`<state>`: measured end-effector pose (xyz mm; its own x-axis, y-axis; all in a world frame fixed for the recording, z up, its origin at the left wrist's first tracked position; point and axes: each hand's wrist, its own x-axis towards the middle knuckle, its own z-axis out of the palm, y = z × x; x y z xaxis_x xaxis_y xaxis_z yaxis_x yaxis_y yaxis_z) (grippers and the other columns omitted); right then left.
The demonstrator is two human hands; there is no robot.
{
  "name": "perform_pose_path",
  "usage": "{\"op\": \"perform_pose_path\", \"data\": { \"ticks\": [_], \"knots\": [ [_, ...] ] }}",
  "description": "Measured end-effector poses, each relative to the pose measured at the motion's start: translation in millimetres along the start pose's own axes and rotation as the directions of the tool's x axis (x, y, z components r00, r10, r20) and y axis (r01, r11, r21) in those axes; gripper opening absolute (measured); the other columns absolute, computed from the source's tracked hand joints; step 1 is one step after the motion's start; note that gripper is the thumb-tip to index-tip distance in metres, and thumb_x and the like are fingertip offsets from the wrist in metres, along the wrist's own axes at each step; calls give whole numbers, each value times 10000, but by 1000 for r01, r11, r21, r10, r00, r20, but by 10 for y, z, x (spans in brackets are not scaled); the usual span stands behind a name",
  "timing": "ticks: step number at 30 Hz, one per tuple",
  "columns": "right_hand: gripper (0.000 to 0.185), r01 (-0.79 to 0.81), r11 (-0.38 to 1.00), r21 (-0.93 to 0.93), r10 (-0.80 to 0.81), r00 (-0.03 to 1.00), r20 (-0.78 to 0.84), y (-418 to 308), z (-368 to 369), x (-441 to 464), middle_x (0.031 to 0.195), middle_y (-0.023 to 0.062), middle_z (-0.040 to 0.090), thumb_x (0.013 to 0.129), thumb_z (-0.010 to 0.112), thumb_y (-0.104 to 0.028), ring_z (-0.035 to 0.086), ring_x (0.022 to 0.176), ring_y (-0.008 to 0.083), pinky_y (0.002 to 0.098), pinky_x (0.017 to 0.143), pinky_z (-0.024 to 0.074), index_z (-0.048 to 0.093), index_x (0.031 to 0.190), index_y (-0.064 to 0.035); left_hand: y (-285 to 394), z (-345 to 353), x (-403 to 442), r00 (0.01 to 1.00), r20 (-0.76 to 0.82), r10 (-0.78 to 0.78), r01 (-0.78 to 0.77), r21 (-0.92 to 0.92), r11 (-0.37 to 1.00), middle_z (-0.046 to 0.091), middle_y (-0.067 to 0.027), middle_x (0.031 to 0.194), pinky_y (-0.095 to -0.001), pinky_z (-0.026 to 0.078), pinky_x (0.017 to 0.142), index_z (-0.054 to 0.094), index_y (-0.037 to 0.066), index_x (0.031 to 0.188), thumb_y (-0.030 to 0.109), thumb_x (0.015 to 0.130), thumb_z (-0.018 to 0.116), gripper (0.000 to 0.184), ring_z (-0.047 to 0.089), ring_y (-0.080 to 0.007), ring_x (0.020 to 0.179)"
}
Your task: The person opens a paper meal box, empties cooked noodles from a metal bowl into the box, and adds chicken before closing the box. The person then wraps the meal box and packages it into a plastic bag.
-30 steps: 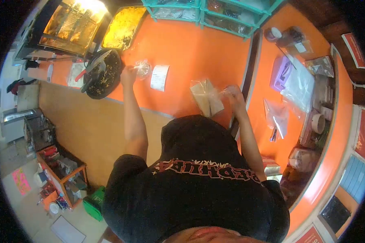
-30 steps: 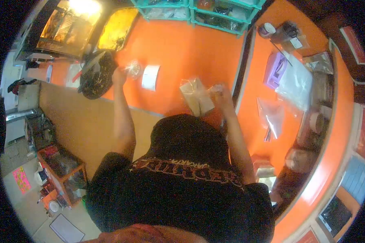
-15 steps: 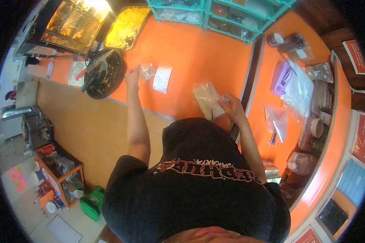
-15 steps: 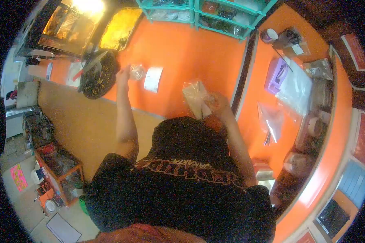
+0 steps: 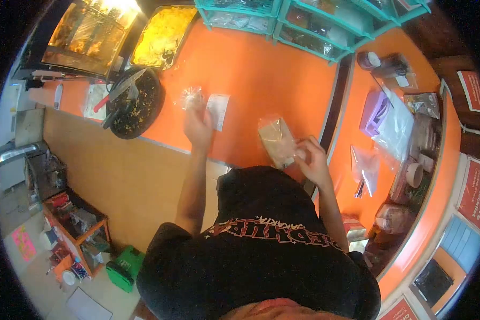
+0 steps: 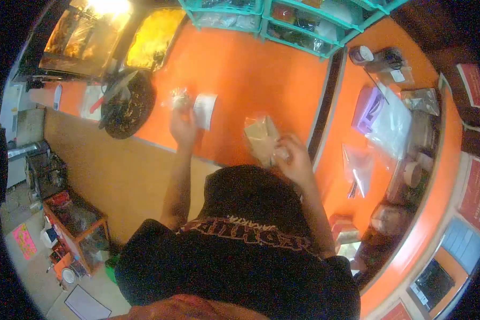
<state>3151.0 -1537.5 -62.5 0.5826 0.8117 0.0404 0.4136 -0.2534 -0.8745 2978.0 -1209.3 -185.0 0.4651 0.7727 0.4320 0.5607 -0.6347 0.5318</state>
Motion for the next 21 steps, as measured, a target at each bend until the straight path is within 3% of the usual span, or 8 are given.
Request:
{"op": "perform_pose_path", "data": {
  "ticks": [2,5,7,8,11,14,17,21],
  "knots": [
    [205,37,981,191,-43,999,29,90,-113,18,1006,152,649,869,676,-175,628,864,273,352,785,483,662,765,1,113,84,-72,926,308,-220,200,94,975,651,-192,1062,-495,481,828,616,78,1246,316,874,706,451,613,-393,983],
    [395,-301,808,507,293,951,97,161,-97,133,846,158,638,900,653,-276,611,755,260,351,719,481,612,626,5,62,311,-108,887,287,-361,274,301,913,664,-200,1025,-487,494,793,630,49,1220,269,872,720,421,626,-392,942],
    [285,-391,920,-15,391,919,43,219,-33,425,820,165,667,910,619,-261,623,713,296,373,694,501,660,776,-13,-379,627,-271,882,389,-267,242,114,964,675,-193,998,-465,508,781,639,29,1197,246,892,702,379,647,-360,906],
    [253,-408,868,-282,426,905,2,258,28,587,808,168,681,916,603,-253,630,693,313,384,682,511,684,852,-21,-459,680,-282,876,432,-214,229,17,973,681,-190,985,-454,515,775,644,20,1185,235,902,693,359,658,-344,888],
    [312,-380,847,-371,395,918,-40,576,450,841,820,190,682,903,646,-318,674,787,379,494,711,522,644,842,-12,-406,688,-381,710,597,-373,633,-310,709,695,-173,973,-420,526,775,647,3,1166,216,930,666,318,671,-281,857],
    [317,-388,713,-585,549,827,121,771,774,899,840,207,690,889,660,-320,677,839,417,540,768,525,621,1054,-52,-470,693,-521,694,639,-333,630,-314,710,700,-155,988,-392,519,809,639,-8,1162,216,960,634,302,658,-230,889],
    [392,-401,632,-663,526,851,-13,880,1023,818,818,205,685,872,677,-335,681,802,406,534,757,530,583,1138,-63,-600,691,-681,580,704,-410,686,-151,712,700,-168,1010,-401,514,820,644,-13,1162,242,969,620,321,661,-255,903],
    [341,-517,628,-583,593,802,-72,781,1020,740,831,202,687,876,674,-318,680,798,406,515,735,534,606,1087,-59,-596,592,-706,590,706,-391,613,-77,786,696,-192,1002,-421,509,829,676,-14,1095,284,982,590,330,665,-308,910]
  ]
}}
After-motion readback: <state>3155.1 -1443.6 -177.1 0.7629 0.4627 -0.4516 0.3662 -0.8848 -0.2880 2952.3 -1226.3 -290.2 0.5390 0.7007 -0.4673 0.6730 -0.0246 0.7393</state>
